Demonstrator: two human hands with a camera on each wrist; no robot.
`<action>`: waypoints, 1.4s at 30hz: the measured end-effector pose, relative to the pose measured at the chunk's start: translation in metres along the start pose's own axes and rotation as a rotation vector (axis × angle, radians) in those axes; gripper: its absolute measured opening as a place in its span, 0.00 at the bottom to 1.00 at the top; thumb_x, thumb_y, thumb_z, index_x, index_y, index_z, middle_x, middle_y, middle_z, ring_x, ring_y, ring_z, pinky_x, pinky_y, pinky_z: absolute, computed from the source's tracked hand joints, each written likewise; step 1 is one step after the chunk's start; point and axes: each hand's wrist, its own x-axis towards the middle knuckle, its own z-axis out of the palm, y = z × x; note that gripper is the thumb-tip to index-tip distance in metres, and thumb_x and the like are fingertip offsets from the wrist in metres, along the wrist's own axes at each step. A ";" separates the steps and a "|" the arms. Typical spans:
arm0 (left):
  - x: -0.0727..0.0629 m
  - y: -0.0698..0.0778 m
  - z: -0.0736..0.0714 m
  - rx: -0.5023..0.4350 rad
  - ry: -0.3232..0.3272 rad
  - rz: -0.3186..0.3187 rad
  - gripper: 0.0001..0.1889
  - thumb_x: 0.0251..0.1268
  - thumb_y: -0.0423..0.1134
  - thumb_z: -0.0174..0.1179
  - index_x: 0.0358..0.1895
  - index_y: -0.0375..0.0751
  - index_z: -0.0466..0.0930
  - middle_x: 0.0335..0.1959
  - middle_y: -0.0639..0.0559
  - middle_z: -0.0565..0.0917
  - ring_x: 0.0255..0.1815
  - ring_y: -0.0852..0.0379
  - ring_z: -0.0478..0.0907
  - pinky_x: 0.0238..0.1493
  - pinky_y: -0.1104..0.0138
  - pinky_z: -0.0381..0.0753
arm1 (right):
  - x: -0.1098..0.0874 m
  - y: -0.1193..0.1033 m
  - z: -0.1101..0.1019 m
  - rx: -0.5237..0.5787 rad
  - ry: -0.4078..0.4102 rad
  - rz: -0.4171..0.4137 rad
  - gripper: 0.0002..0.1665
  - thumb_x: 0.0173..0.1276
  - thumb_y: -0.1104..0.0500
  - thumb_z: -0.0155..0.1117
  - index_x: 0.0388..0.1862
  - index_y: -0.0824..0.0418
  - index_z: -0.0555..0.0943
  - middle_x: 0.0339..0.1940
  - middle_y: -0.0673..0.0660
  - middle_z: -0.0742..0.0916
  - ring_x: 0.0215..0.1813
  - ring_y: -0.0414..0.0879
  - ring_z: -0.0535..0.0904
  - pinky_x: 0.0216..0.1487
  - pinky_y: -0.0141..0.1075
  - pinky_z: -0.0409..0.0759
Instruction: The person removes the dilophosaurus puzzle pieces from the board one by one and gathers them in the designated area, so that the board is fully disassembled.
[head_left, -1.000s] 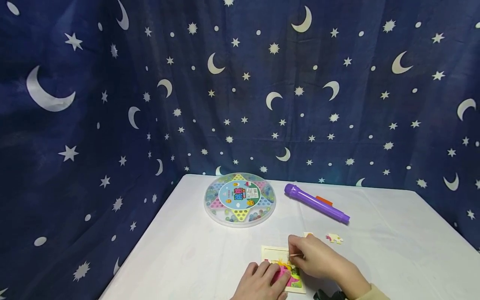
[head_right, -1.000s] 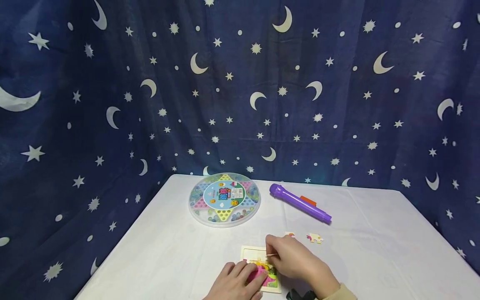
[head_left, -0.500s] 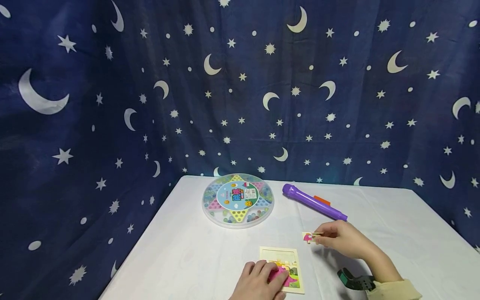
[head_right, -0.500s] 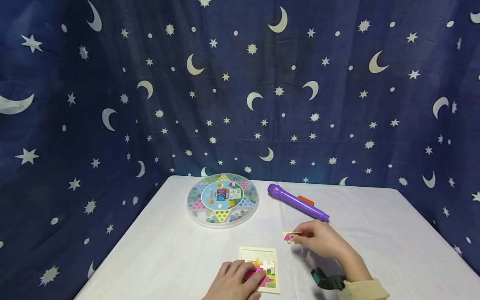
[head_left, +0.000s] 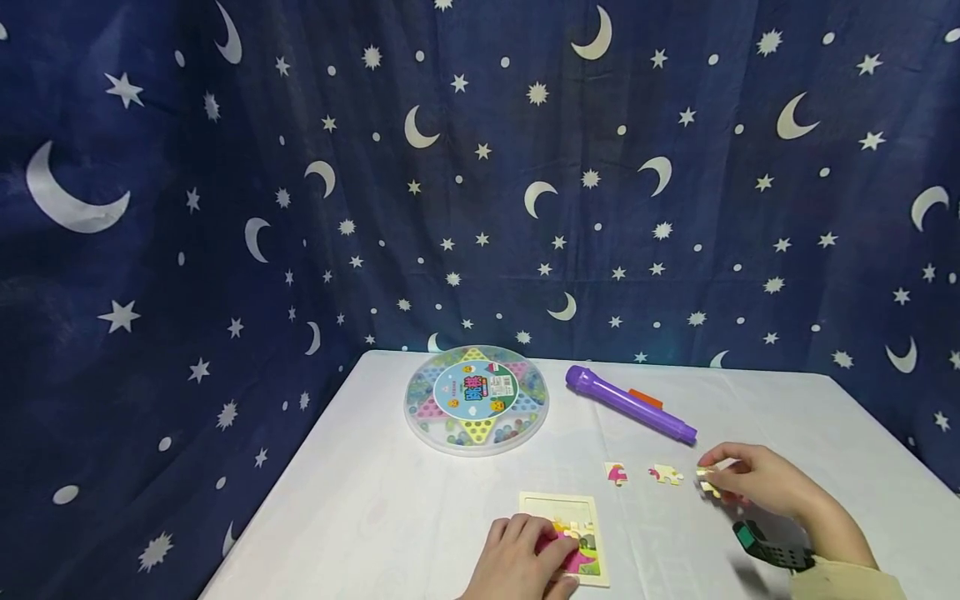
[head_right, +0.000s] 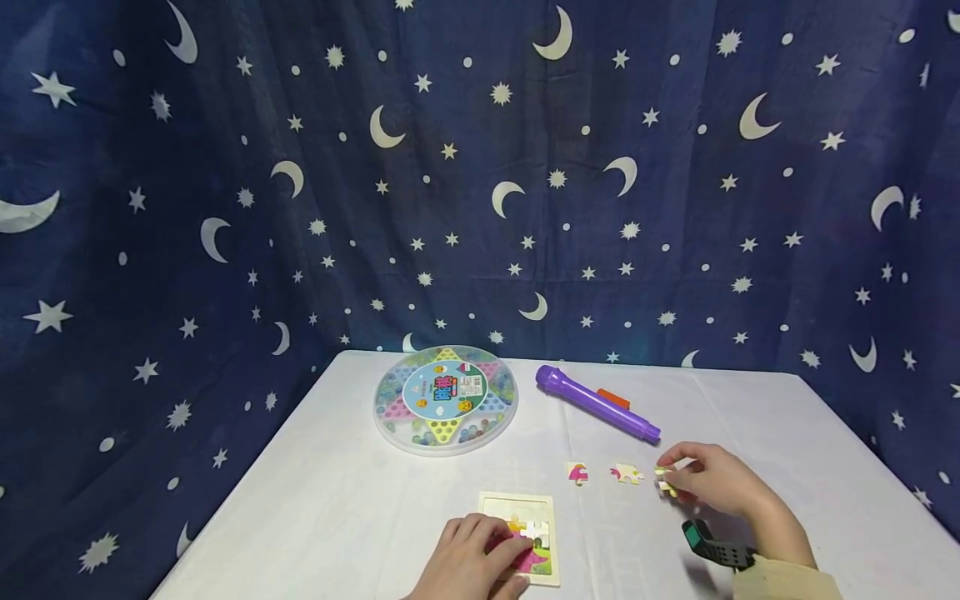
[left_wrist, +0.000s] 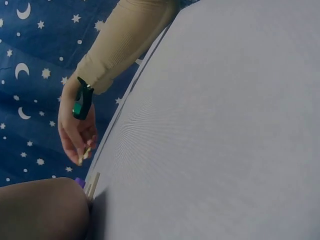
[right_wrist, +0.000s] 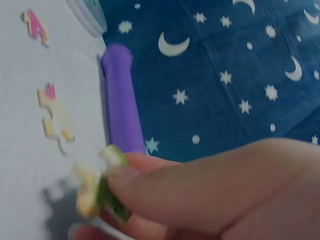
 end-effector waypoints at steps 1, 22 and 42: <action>0.000 0.000 0.000 0.002 -0.004 0.001 0.18 0.78 0.62 0.48 0.60 0.66 0.80 0.50 0.62 0.75 0.53 0.60 0.69 0.46 0.64 0.70 | 0.000 0.003 0.000 0.001 -0.003 0.009 0.16 0.72 0.56 0.68 0.52 0.64 0.83 0.30 0.54 0.84 0.33 0.50 0.79 0.31 0.39 0.78; 0.002 -0.009 -0.011 -0.232 0.135 0.019 0.17 0.68 0.58 0.65 0.54 0.57 0.87 0.48 0.62 0.80 0.52 0.61 0.75 0.50 0.63 0.75 | 0.015 0.017 0.007 -0.169 0.252 0.032 0.15 0.69 0.55 0.71 0.46 0.65 0.85 0.33 0.54 0.84 0.35 0.50 0.76 0.32 0.38 0.74; 0.003 -0.056 -0.027 -0.404 -0.207 -0.240 0.44 0.56 0.71 0.66 0.70 0.44 0.77 0.71 0.51 0.75 0.76 0.44 0.64 0.73 0.46 0.65 | 0.009 -0.024 0.016 -0.214 0.269 -0.114 0.11 0.71 0.52 0.69 0.46 0.58 0.86 0.43 0.56 0.88 0.44 0.54 0.80 0.40 0.47 0.78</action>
